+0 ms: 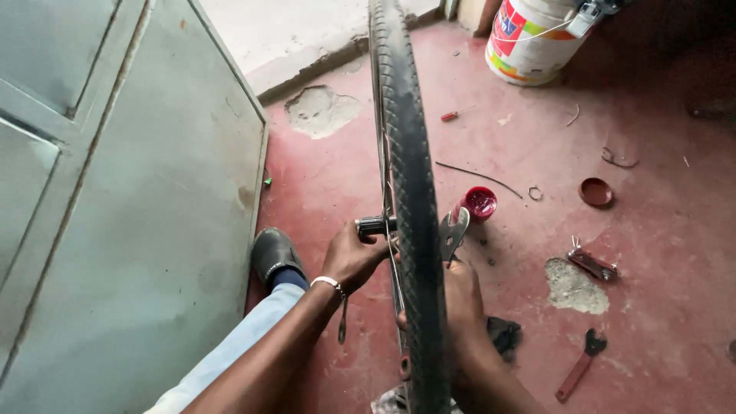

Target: The person cleans the hub of a bicycle wheel with a cloth, then uses a wrench to tighten the axle nuts. They spin the wheel to test the movement and continue adjusting the nuts with the wrench.

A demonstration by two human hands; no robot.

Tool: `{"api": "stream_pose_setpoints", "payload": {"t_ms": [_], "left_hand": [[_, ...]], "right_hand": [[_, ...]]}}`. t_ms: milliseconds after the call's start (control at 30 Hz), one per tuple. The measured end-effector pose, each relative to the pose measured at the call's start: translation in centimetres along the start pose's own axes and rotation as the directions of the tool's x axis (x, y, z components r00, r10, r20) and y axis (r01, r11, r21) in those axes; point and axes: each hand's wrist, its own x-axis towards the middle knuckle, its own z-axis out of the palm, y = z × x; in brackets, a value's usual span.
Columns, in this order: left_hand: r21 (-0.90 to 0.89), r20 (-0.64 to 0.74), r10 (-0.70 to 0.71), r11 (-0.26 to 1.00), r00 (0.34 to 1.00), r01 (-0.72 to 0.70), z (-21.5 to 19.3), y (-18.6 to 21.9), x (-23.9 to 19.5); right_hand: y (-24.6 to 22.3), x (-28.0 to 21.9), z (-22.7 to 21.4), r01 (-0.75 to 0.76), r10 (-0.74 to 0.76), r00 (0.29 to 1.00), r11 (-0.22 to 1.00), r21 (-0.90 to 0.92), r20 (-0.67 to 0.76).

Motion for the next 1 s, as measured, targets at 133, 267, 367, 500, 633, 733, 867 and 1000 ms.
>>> {"api": "stream_pose_setpoints", "payload": {"t_ms": [133, 267, 367, 500, 633, 733, 867, 1000], "left_hand": [[0.106, -0.041, -0.002, 0.994, 0.999, 0.006, 0.8, -1.0, 0.6], [0.177, -0.201, 0.208, 0.969, 0.957, -0.173, 2.9, -10.7, 7.9], [0.182, -0.207, 0.178, 0.973, 0.962, -0.141, 3.0, -10.5, 8.0], [0.183, -0.21, 0.154, 0.976, 0.965, -0.116, 3.4, -10.1, 8.2], [0.184, -0.207, 0.116, 0.98, 0.971, -0.078, 3.5, -9.7, 8.3], [0.191, -0.2, 0.092, 0.98, 0.975, -0.054, 3.3, -9.3, 8.2], [0.193, -0.172, 0.045, 0.981, 0.984, -0.011, 3.3, -8.7, 7.9], [0.191, -0.16, 0.03, 0.982, 0.987, 0.001, 2.7, -7.5, 7.6]], "right_hand": [[1.2, 0.8, 0.0, 0.026, -0.063, 0.995, 0.918, -0.395, -0.082], [0.7, -0.6, 1.3, 0.068, -0.101, 0.965, 0.988, 0.14, 0.243], [1.6, 0.2, 1.4, 0.034, -0.068, 0.959, 0.991, 0.129, 0.274], [1.1, 0.0, 1.9, -0.044, 0.038, 0.997, 0.995, 0.085, 0.073], [1.8, 0.9, 1.1, -0.004, -0.019, 0.983, 0.992, 0.125, 0.181], [0.2, 1.5, 0.4, -0.025, 0.005, 0.968, 0.997, 0.076, 0.252], [-1.4, 3.8, -1.8, 0.117, -0.101, 0.987, 0.985, -0.13, 0.121], [1.1, 11.7, -4.6, 0.342, -0.386, 0.922, 0.774, -0.533, 0.031]]}}
